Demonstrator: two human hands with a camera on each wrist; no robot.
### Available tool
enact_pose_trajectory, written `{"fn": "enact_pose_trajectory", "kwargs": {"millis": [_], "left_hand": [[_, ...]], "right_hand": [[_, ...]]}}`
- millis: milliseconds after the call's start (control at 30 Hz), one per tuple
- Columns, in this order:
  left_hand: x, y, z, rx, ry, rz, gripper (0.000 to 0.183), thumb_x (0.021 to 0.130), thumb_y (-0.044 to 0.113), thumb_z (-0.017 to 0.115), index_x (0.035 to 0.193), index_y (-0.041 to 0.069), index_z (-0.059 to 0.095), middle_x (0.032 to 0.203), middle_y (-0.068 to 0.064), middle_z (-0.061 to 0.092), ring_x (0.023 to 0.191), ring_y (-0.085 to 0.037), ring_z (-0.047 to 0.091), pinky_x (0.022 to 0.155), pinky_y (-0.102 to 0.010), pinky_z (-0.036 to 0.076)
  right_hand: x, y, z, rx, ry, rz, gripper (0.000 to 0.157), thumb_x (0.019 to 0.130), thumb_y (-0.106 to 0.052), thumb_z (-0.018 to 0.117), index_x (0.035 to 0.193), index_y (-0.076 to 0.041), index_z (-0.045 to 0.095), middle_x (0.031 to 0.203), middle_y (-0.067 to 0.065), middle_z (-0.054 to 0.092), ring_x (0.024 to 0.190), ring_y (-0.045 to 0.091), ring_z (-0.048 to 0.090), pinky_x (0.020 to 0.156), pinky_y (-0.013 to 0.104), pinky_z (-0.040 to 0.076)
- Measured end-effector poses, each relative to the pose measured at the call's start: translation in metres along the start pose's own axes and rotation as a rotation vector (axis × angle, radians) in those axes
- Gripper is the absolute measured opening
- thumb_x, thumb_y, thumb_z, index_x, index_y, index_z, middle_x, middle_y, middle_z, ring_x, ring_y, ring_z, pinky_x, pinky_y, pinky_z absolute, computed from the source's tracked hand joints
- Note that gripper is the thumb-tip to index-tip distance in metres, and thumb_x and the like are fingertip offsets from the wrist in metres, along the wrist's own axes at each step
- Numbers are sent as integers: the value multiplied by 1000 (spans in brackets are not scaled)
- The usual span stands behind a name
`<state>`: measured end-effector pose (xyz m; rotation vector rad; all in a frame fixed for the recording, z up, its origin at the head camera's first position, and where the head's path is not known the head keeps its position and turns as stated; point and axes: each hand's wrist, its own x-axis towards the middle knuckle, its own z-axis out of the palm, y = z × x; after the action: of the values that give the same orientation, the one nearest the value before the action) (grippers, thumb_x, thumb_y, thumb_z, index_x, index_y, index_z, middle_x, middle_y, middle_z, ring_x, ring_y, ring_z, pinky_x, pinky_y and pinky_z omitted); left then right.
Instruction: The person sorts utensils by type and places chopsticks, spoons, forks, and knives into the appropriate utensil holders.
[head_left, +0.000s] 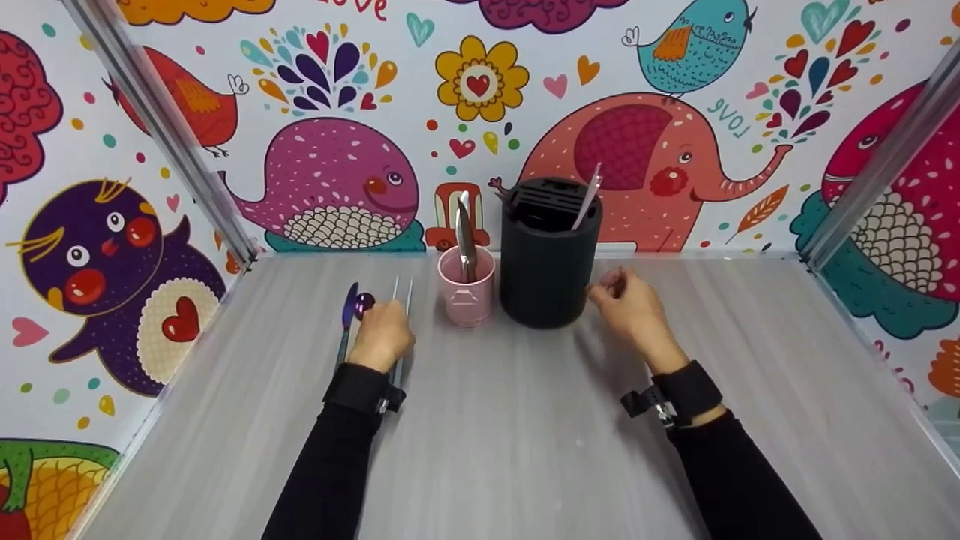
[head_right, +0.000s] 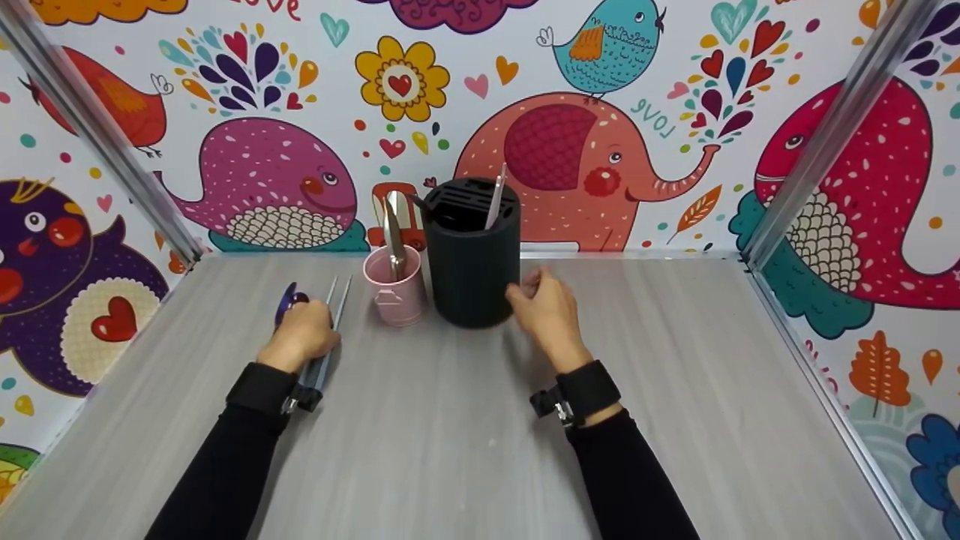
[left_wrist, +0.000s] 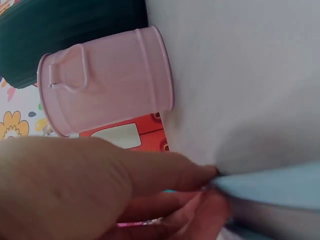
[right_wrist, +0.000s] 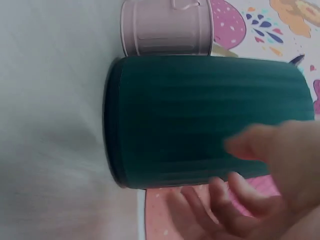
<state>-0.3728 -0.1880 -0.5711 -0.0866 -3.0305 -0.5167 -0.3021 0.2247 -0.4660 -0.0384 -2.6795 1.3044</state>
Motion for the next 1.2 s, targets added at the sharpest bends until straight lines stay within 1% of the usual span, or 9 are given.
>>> {"fn": "enact_pose_trajectory", "kwargs": {"millis": [133,233,300,367,533,733,900,1067,1200], "left_hand": [[-23,33,-32,-49,-62,-44,9,86,-3,68,90,-4,75,95,-25,76,83,-40,72,71,-54,60],[-43,60,-65,-89,-95,-92,6,91,1,72,92,-5,73,89,-18,69,78,-32,62,67,-45,54],[-49,70,-77,-112,-98,-126,12,95,6,74,96,-6,73,90,-16,66,78,-30,59,68,-42,52],[-49,72,-82,-141,-75,-163,17,99,13,75,101,-4,73,93,-14,66,81,-29,61,70,-40,53],[-45,68,-81,-299,32,-194,19,102,18,71,109,0,72,102,-17,74,88,-29,70,74,-41,61],[-41,68,-87,-393,193,-141,19,99,17,69,111,2,71,105,-15,77,96,-31,73,83,-46,62],[-45,76,-108,-478,355,-77,21,99,15,69,113,0,72,103,-15,77,96,-31,75,86,-46,60],[-56,97,-129,-611,499,42,19,99,10,73,113,-3,75,100,-16,78,91,-27,77,86,-41,64],[-62,123,-136,-694,559,182,16,97,5,77,110,-4,76,99,-17,79,86,-26,79,81,-36,67]], "right_hand": [[11,7,4,294,20,-12,41,114,-23,55,151,-6,50,138,19,64,124,27,63,103,33,56],[18,15,8,479,-49,-55,58,116,-27,57,166,-11,33,161,18,51,149,30,54,125,46,49],[22,21,10,512,-91,-95,70,114,-31,62,172,-16,26,171,14,42,160,31,44,133,53,38],[25,26,12,490,-122,-126,81,111,-36,67,176,-21,20,178,10,33,167,32,34,137,57,30],[29,31,19,424,-189,-134,110,100,-44,82,179,-31,6,186,2,17,174,32,18,139,59,24],[32,31,28,368,-218,-85,124,93,-48,89,178,-38,-1,188,0,10,174,28,17,139,57,25],[32,32,29,347,-218,-72,125,93,-49,89,178,-37,-1,188,2,9,174,31,19,138,57,26],[32,31,28,355,-214,-75,120,94,-47,88,178,-37,2,187,2,12,172,33,23,137,58,29],[32,31,27,345,-207,-74,119,95,-45,88,178,-36,4,187,3,14,172,33,24,137,58,29]]}}
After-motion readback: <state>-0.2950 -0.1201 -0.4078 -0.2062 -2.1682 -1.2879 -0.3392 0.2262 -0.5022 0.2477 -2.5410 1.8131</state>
